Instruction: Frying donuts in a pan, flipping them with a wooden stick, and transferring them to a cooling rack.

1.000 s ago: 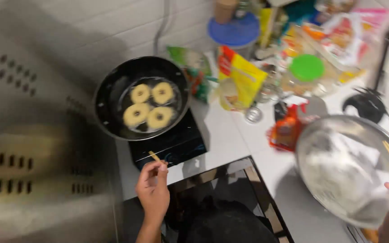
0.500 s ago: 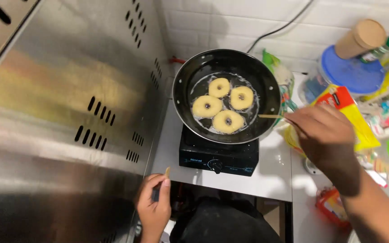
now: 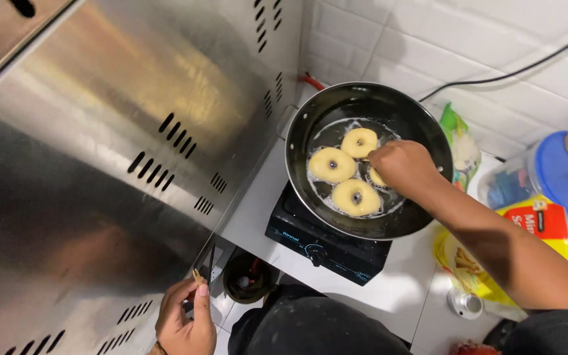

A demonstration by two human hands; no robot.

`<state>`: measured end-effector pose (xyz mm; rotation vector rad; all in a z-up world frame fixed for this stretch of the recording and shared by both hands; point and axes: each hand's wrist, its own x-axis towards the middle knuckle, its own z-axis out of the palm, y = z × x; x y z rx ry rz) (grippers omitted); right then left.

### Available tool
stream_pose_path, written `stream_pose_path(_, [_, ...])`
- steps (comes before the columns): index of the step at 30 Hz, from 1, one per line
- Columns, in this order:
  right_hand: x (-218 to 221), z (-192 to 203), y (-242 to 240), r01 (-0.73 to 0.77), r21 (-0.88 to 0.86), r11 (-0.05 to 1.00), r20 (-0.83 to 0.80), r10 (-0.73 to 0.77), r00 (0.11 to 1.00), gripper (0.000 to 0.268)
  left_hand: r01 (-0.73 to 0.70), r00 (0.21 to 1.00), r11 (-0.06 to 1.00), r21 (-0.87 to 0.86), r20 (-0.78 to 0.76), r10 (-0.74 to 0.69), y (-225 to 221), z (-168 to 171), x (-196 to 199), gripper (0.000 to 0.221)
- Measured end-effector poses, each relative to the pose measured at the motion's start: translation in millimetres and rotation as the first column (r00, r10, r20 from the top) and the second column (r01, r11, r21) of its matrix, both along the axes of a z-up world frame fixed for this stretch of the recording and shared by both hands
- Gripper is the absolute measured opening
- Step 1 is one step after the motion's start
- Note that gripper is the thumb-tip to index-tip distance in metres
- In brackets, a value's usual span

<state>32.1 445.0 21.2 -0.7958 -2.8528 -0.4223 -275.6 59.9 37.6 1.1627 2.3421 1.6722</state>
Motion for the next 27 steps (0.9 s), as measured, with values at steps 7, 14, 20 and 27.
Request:
stream_pose_path(7, [4, -4, 16, -0.121, 0.077, 0.990, -0.074, 0.126, 0.989, 0.030, -0.065, 0.998, 0.997, 0.033, -0.024, 0.065, -6, 9, 3, 0.011])
stream_pose_path(14, [10, 1, 31, -0.042, 0.019, 0.999, -0.123, 0.044, 0.991, 0.032, -0.051, 0.998, 0.998, 0.025, 0.025, 0.050, -20, 18, 3, 0.011])
stream_pose_path(20, [9, 3, 37, -0.023, 0.049, 0.999, -0.143, 0.030, 0.989, 0.031, -0.101, 0.994, 0.995, -0.008, 0.037, 0.101, -33, 14, 1, 0.010])
stream_pose_path(27, [4, 18, 30, -0.024, 0.209, 0.978, -0.189, 0.064, 0.980, 0.022, -0.076, 0.997, 0.995, 0.063, 0.024, 0.074, -30, 18, -1, 0.010])
